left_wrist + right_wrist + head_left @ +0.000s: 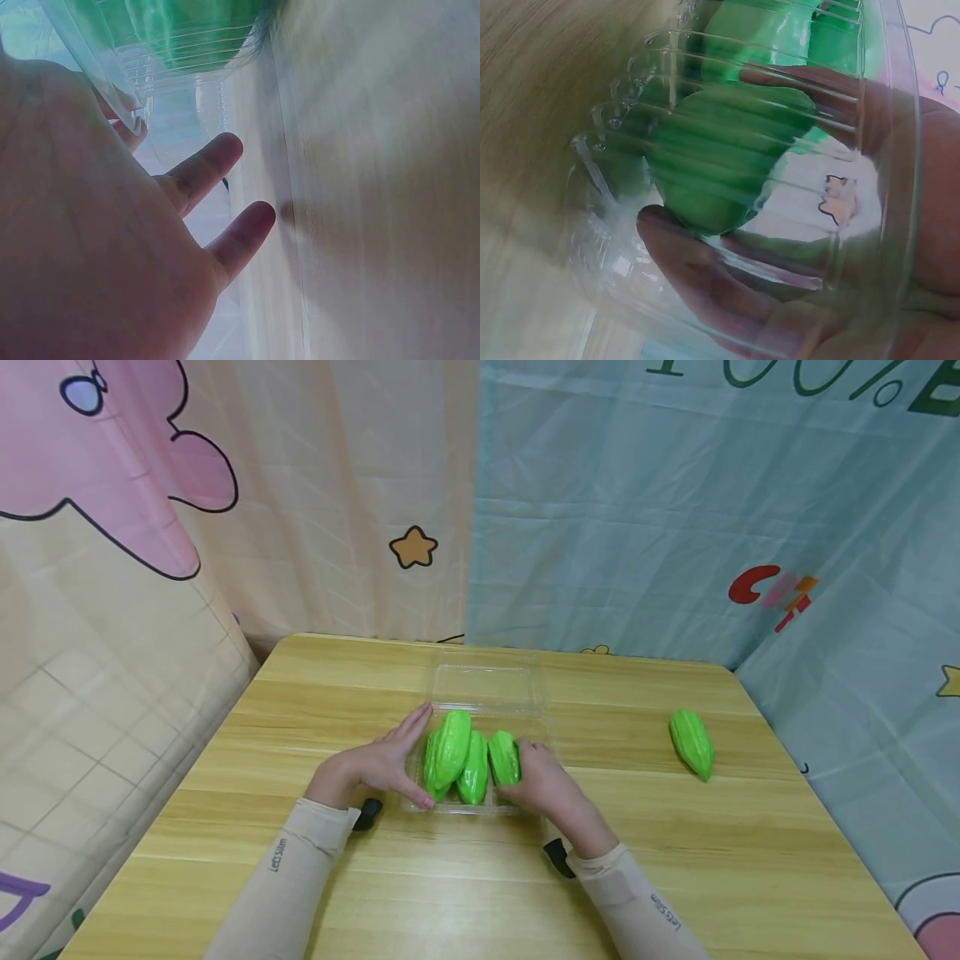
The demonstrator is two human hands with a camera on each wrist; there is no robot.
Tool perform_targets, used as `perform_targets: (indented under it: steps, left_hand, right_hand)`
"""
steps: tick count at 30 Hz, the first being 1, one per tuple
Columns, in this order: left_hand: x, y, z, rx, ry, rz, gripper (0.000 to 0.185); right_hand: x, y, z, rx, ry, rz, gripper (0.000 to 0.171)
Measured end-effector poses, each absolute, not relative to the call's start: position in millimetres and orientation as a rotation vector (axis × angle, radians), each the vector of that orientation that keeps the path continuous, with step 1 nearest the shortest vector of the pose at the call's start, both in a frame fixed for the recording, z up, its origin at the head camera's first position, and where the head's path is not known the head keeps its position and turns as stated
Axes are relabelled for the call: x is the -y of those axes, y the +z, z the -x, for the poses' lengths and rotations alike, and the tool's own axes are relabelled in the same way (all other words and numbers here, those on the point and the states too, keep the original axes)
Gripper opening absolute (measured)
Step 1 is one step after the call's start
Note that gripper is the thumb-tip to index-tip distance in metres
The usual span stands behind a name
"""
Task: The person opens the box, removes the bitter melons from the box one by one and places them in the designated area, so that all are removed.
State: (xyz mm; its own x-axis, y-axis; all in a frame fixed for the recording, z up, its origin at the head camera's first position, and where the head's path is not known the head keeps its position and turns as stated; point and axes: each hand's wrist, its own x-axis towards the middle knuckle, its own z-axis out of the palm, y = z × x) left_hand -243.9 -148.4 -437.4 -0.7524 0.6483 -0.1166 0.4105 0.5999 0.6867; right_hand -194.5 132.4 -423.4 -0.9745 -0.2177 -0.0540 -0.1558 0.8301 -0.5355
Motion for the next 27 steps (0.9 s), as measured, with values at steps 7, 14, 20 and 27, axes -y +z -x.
perform_targets:
  steps: [7, 14, 20, 27]
  left_hand:
    - [147.9, -438.7, 243.9, -2.473, 0.924, -0.854, 0.149]
    - [147.2, -438.1, 242.8, -2.486, 0.913, -0.855, 0.148]
    - [147.5, -439.9, 243.6, -2.500, 0.878, -0.867, 0.149]
    - [147.9, -438.6, 243.8, -2.498, 0.893, -0.877, 0.148]
  right_hand:
    - [-136.6, -419.3, 194.7, -2.847, -0.953, 0.271, 0.065]
    - [-143.4, -409.3, 194.7, -2.831, -1.050, 0.224, 0.067]
    - [-151.4, -400.6, 196.6, -2.815, -1.183, 0.204, 0.069]
    - [-165.7, -391.6, 201.0, -2.809, -1.377, 0.193, 0.072]
